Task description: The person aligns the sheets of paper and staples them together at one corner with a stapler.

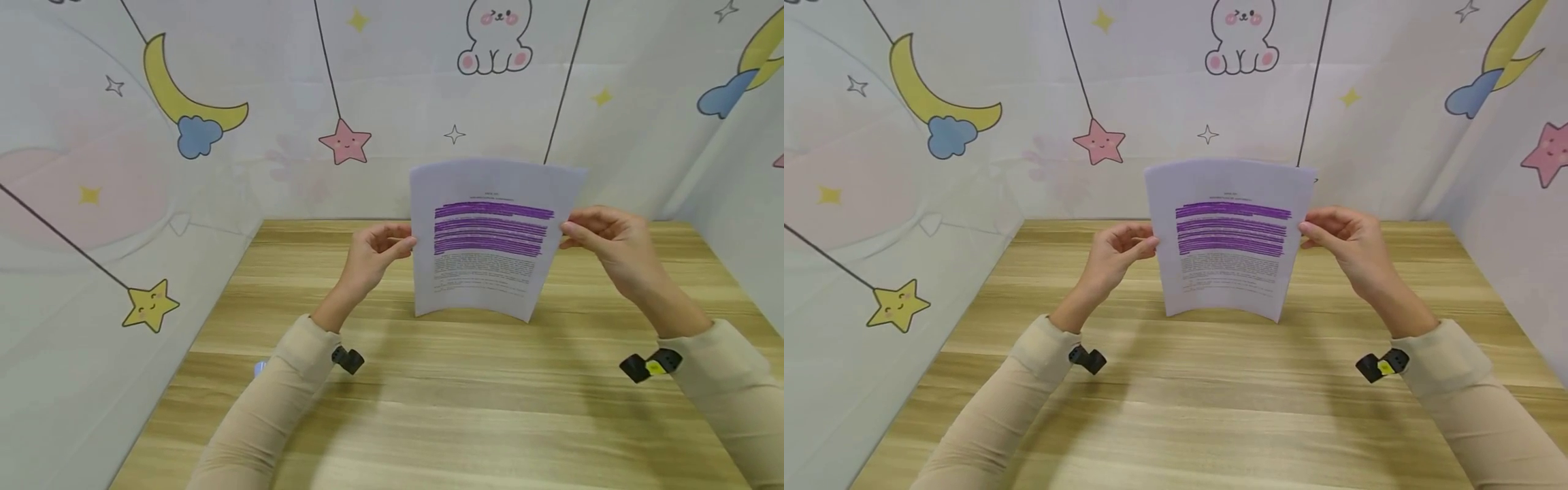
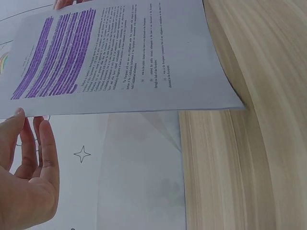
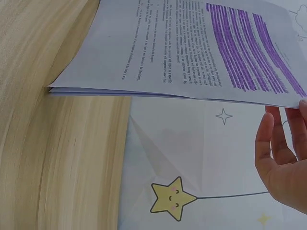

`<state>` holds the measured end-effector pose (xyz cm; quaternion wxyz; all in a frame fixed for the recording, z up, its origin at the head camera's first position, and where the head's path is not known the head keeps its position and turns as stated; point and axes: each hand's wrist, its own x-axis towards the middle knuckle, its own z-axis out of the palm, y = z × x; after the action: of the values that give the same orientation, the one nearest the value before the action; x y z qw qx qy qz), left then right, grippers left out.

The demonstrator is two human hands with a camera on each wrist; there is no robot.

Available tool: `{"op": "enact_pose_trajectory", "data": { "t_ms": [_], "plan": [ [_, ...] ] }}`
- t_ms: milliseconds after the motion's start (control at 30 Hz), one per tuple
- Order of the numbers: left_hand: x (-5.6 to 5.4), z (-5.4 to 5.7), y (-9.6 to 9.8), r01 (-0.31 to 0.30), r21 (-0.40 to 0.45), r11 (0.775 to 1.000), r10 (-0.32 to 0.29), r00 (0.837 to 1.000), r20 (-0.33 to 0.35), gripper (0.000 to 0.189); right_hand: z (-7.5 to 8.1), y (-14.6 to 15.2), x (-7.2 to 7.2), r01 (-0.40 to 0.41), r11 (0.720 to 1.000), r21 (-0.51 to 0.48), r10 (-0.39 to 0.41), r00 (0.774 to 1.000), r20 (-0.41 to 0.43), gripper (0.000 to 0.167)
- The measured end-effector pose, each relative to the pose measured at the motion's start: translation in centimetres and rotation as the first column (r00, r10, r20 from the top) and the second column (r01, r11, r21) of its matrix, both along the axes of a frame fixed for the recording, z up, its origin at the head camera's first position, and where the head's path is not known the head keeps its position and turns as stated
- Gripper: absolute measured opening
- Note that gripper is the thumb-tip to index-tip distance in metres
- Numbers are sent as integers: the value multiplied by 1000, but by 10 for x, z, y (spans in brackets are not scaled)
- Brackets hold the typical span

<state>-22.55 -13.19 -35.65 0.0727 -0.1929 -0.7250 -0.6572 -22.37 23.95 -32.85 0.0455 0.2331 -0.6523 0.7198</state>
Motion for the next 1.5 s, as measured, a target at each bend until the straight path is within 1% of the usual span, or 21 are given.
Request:
{"op": "enact_pose_trajectory", "data": {
  "t_ms": [167,300,533,667,767,933,1133,1300,1433,1500],
  "plan": [
    [0,-1,-1,-12,4,1000,12,1000,24,19,0,1,1,20,1000,19,-20,1000,-10,11],
    [0,-1,-1,-19,4,1000,19,999,40,18,0,2,1,66,995,74,-64,997,-31,12],
    [-1,-2,-1,-17,7,1000,17,999,39,19,0,0,1,150,972,179,-130,985,-117,13],
    [-1,-1,-2,-6,20,1000,5,1000,29,18,1,-2,2,174,965,198,-147,978,-146,13],
    [-1,1,-3,2,35,999,-3,1000,26,18,3,-3,3,173,966,194,-147,979,-140,14],
    [0,4,-3,10,57,998,-11,999,30,18,7,-3,5,173,965,197,-155,983,-103,16],
    [3,9,-5,18,59,998,-20,999,36,18,11,-4,7,134,981,137,-128,990,-53,16],
    [5,10,-7,26,69,997,-30,998,57,19,13,-4,9,104,989,104,-104,995,-11,16],
    [7,10,-7,27,69,997,-33,996,78,18,13,-4,10,97,989,115,-99,995,13,16],
    [8,10,-7,26,63,998,-32,995,95,18,12,-4,11,91,990,106,-96,994,46,16]
  ]
}}
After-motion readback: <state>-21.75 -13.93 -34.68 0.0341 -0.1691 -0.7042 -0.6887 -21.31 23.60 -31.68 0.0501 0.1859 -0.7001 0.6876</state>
